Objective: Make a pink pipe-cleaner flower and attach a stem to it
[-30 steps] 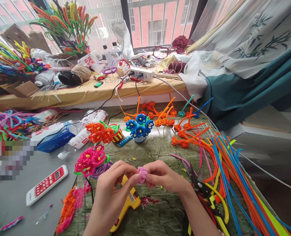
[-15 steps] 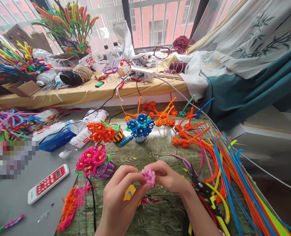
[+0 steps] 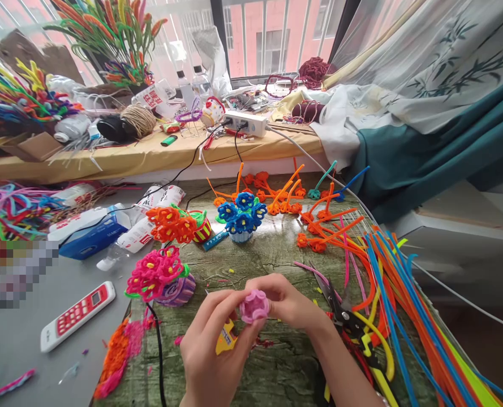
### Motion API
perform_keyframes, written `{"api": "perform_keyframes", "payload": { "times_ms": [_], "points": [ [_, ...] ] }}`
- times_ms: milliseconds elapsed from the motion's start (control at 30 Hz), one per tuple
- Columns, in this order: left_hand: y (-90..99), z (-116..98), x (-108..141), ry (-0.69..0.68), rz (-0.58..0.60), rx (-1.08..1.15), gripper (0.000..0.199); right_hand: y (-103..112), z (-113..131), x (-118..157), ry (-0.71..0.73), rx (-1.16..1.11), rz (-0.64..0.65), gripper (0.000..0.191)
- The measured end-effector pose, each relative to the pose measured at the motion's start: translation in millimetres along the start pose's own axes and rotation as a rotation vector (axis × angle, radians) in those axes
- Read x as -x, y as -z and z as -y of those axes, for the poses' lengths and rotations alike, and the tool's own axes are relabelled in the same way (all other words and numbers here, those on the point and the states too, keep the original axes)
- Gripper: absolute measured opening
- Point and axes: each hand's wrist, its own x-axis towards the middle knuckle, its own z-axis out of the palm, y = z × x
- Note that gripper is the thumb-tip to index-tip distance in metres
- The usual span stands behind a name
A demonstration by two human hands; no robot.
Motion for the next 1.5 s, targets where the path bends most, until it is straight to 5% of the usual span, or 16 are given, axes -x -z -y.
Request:
{"api": "perform_keyframes", "payload": {
  "times_ms": [167, 500, 933, 1267, 1500],
  "points": [
    [-1.9, 7.5, -1.4, 0.06, -0.092, -0.031, 0.024, 2.9, -3.4, -1.7, 0.136, 0.086, -0.163, 0.046],
    [-4.1, 22.0, 1.2, 0.024, -0.008, -0.008, 0.028, -3.9, -8.8, -4.0, 0.397, 0.309, -0.37, 0.02],
    [-8.6, 25.7, -1.0, 0.17, -0.056, 0.133, 0.024, -4.0, -6.0, -5.0, 0.355, 0.345, -0.399, 0.026],
    [-2.7, 26.5, -9.1, 0.115, -0.021, 0.202, 0.027, -9.4, -4.3, -6.2, 0.416, 0.408, -0.478, 0.022],
    [-2.6, 26.6, -6.0, 0.159, -0.137, 0.211, 0.014, -9.5, -7.5, -4.5, 0.333, 0.266, -0.425, 0.03]
  ]
}}
